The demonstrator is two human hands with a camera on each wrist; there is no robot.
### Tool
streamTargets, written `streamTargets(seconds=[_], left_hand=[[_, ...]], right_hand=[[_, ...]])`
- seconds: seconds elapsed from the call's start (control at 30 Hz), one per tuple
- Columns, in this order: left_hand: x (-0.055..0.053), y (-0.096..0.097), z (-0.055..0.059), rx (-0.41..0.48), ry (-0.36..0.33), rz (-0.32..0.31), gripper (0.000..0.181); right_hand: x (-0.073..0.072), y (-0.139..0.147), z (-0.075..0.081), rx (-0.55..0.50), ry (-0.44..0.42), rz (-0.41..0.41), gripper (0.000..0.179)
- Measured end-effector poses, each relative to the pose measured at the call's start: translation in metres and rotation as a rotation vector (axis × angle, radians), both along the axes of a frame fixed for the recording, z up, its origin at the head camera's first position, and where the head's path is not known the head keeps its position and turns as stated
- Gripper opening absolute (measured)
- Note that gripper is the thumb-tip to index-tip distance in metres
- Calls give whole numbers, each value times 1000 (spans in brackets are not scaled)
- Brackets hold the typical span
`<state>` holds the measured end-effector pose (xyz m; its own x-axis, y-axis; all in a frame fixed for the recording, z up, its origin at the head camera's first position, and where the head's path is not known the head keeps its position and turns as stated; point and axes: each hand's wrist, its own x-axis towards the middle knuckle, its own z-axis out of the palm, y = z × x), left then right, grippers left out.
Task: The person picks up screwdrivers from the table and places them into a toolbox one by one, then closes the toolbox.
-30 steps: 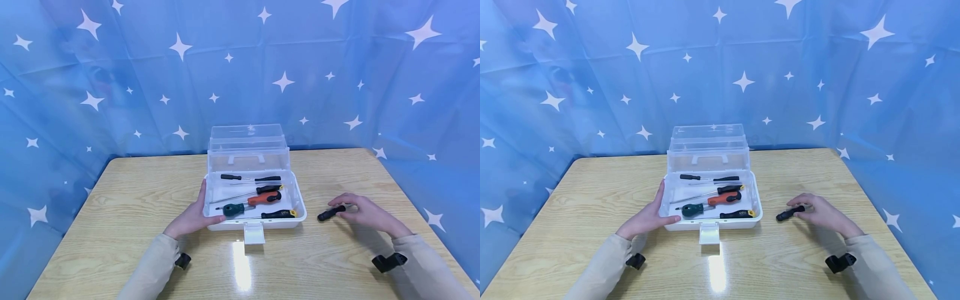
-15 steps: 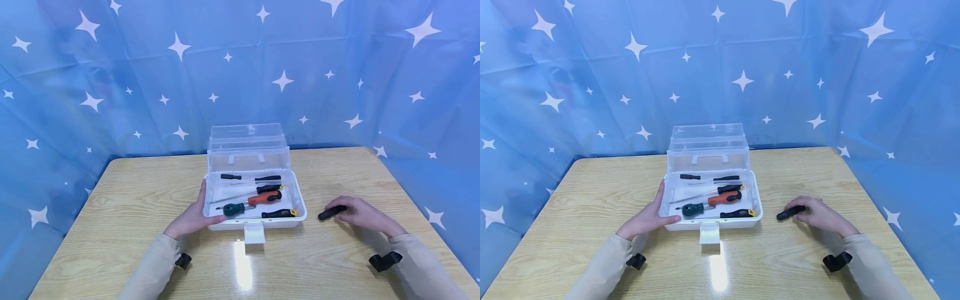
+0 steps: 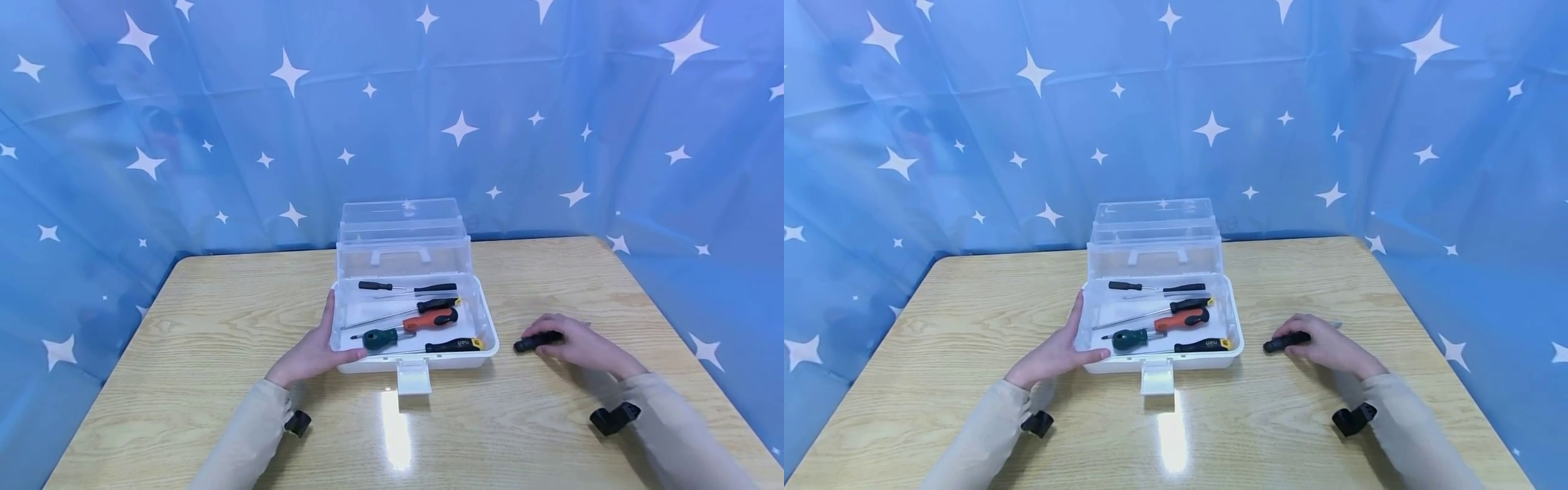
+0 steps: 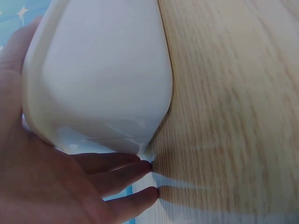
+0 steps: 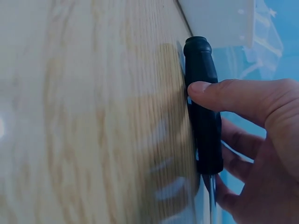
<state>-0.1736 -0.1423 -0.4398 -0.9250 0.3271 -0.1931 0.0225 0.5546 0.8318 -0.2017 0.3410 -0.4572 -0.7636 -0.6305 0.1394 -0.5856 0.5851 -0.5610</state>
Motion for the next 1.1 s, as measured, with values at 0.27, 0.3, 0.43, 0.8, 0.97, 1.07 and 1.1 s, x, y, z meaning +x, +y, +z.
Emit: streamTargets(seconds=[0.27, 0.3, 0.43, 0.8, 0.97, 1.07, 1.1], left_hand=[[0, 0, 1, -8, 5, -1, 122], [0, 0, 1, -5, 5, -1, 123], [0, 0, 1, 1, 6, -3, 122], [0, 0, 0, 28, 17, -3, 122], [0, -1, 0, 33, 17, -5, 122], [1, -1, 0, 32, 15, -3, 122], [1, -1, 0, 30, 15, -3, 122]], right_hand=[[-5, -6, -3, -26, -41, -1, 24], [-5, -6, -3, -21, -55, -4, 24], [-6, -7, -4, -18, -92, -13, 23], [-8, -7, 4, 3, -109, 5, 23], [-8, -6, 11, 0, -82, 16, 23], [-8, -7, 14, -10, -93, 20, 24], [-8, -7, 15, -16, -95, 22, 24]])
